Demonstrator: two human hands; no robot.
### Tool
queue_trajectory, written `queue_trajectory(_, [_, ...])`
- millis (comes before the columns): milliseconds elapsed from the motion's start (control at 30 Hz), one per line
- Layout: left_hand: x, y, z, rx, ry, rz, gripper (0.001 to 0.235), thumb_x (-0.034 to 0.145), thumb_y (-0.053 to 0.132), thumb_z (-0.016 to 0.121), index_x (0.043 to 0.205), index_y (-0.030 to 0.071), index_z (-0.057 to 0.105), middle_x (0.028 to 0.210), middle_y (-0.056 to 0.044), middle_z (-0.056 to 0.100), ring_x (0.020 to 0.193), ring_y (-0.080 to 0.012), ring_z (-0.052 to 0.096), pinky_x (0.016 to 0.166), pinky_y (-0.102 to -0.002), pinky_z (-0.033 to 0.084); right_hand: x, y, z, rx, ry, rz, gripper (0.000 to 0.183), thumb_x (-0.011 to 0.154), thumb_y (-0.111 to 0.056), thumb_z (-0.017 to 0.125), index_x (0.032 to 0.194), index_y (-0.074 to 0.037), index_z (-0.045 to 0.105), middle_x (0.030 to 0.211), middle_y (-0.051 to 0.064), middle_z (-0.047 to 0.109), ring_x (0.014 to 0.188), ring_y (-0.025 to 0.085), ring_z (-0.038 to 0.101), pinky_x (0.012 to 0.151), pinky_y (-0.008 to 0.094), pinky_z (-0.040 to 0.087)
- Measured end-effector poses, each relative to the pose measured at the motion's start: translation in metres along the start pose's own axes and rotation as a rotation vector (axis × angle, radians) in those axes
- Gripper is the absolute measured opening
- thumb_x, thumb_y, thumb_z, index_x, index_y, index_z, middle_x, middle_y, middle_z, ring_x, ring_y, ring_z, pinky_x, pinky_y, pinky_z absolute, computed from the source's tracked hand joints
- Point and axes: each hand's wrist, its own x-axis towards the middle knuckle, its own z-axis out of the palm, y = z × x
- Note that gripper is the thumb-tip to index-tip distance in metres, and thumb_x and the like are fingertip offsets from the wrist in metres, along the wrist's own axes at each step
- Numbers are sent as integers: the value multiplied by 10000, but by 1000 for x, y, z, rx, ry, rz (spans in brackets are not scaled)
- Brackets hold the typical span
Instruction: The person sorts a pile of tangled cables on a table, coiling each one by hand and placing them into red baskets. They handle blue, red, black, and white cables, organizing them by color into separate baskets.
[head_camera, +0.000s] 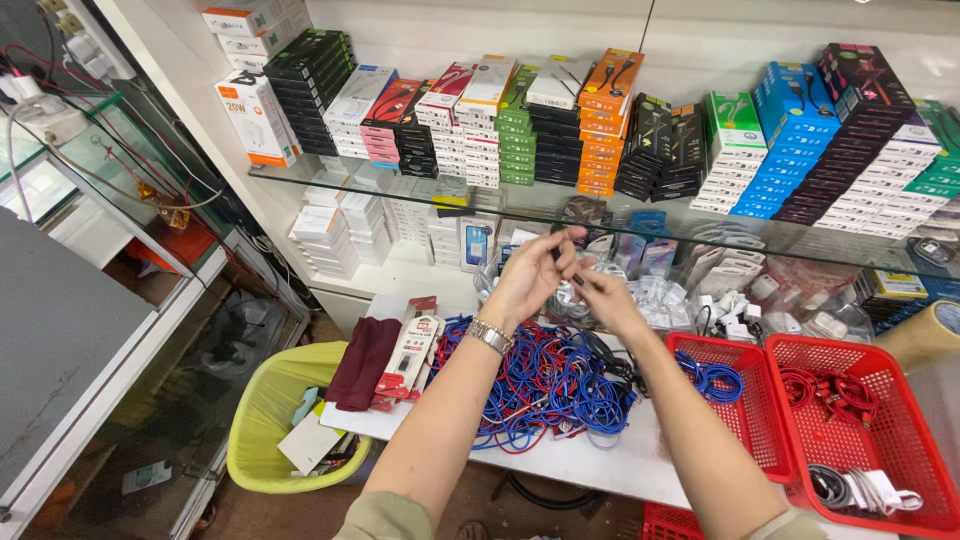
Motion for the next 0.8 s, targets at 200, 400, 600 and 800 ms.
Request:
queue_trajectory(200, [-11, 11, 10, 1658, 304, -17, 338, 1072, 238, 449, 1175, -49, 596, 901, -168, 760, 830, -347, 718, 763, -459, 561, -51, -106, 19, -34, -346, 104, 258, 1000, -256, 622, 1162, -116, 765, 722, 6, 603, 659, 90, 490, 591, 270, 410])
queue_trajectory(400, [-44, 34, 16, 1327, 115, -812, 564, 1110, 436, 403, 893, 15, 710, 569, -49, 577, 540, -191, 590, 687, -403, 547, -32, -117, -48, -198, -268, -73, 256, 939, -251, 721, 1083, -54, 800, 962, 36, 806, 889, 102, 673, 813, 278, 534])
queue_trajectory(600, [-28, 26, 8, -62, 93, -186, 355, 1165, 262, 435, 1105, -38, 615, 615, 100, 319, 541, -118, 387, 1059, -422, 534, -45, -99, -34, 425, -35, 152, 287, 1047, -267, 662, 1191, -40, 762, 696, -80, 475, 613, 46, 367, 533, 222, 288])
queue_trajectory(800, [6, 7, 10, 341, 572, 43, 277, 1060, 273, 409, 1187, 65, 541, 873, -64, 758, 883, -196, 727, 971, -432, 512, -91, -125, 21, 78, -351, 224, 358, 1023, -281, 540, 1313, -158, 710, 654, -68, 468, 606, 54, 427, 549, 223, 377])
